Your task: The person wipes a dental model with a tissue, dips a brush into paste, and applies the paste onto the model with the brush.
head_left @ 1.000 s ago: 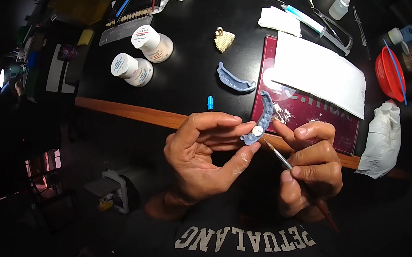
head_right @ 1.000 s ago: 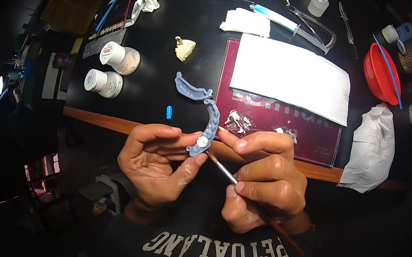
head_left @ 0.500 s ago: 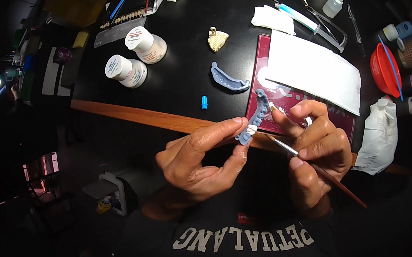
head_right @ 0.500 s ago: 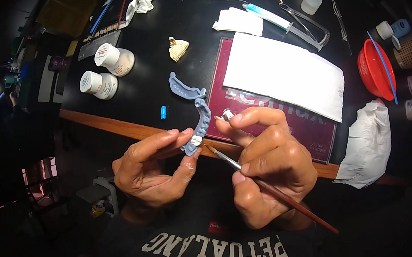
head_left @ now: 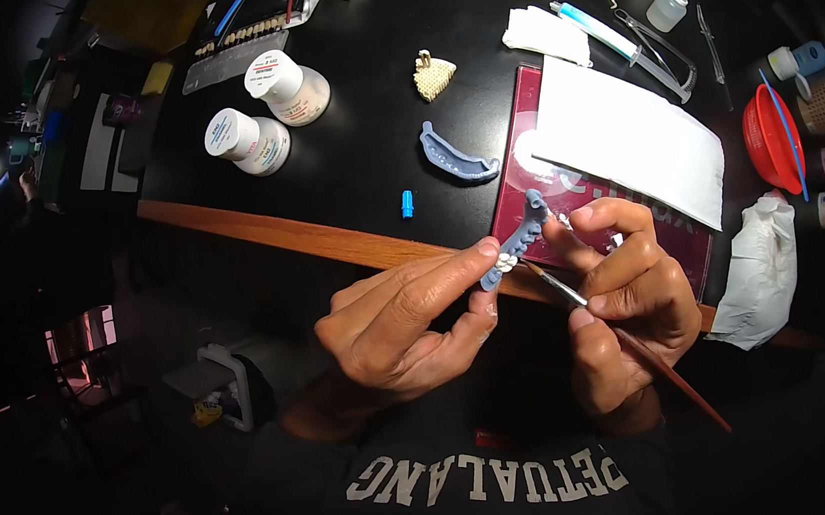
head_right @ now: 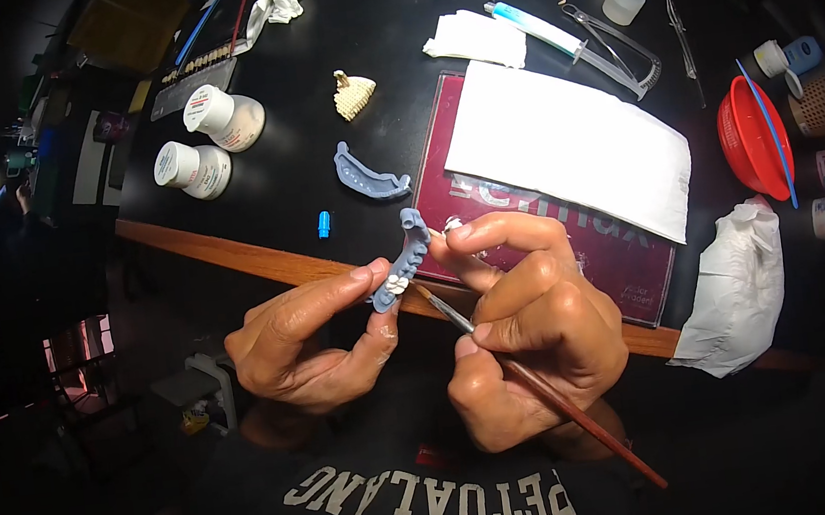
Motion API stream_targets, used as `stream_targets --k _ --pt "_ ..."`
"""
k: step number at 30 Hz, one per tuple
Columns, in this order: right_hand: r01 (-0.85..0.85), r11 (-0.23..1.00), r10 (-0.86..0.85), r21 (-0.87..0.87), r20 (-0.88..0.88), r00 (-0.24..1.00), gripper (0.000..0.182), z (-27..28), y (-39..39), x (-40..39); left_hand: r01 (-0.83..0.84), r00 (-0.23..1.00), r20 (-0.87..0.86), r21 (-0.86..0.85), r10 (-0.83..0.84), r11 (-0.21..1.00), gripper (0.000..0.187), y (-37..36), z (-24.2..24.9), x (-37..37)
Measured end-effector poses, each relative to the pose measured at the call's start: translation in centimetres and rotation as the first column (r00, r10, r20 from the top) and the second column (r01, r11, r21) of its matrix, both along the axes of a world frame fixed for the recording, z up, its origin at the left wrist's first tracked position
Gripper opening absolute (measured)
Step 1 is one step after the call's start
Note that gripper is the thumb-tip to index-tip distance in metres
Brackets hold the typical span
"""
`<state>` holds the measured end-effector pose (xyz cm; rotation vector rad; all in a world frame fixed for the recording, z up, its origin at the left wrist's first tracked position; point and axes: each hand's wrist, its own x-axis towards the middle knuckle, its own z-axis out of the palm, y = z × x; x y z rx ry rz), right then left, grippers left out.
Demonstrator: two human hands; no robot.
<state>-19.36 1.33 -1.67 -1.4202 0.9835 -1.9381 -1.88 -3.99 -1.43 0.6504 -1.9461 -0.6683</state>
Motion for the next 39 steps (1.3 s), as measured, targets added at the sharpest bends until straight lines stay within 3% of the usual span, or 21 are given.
stream_targets --k 15,22,25,28,29,33,35,39 --pt "0.032 0.999 -0.03 0.015 -0.112 0.993 0.013 0.2 0.0 0.0 0.018 0.999 0.041 -0.022 -0.017 1.0 0.032 0.1 0.2 0.0" --pt "0.026 0.999 -0.025 0.018 -0.078 0.997 0.012 0.2 0.0 0.1 0.017 0.999 0.032 -0.037 -0.016 0.999 0.035 0.1 0.0 0.0" --pt "0.012 1.0 -0.012 0.001 -0.024 1.0 0.013 -0.1 0.0 0.0 0.022 1.0 0.008 0.068 -0.022 0.997 0.038 0.3 -0.1 0.1" --pt "0.008 1.0 -0.007 -0.027 0.029 1.0 0.015 -0.2 0.0 0.1 0.021 0.997 -0.082 0.35 0.008 0.937 0.041 0.9 0.5 -0.2" --pt "0.011 0.999 -0.009 -0.038 0.04 0.999 0.016 -0.3 0.0 0.2 0.063 0.994 -0.103 0.371 -0.027 0.927 0.044 0.8 0.4 -0.1" --pt "0.134 0.99 -0.133 -0.053 0.024 0.991 0.019 -0.1 0.0 0.5 0.253 0.957 -0.279 0.662 -0.081 0.706 0.059 0.4 0.9 0.5" --pt "0.183 0.981 -0.189 -0.061 -0.096 0.977 0.018 -0.6 -0.2 0.2 0.268 0.951 -0.302 0.711 -0.062 0.65 0.058 0.2 1.2 0.7" --pt "0.205 0.978 -0.198 0.042 -0.13 0.972 0.021 -0.3 -0.1 0.8 0.381 0.909 -0.413 0.774 -0.052 0.505 0.058 -0.2 2.0 0.8"
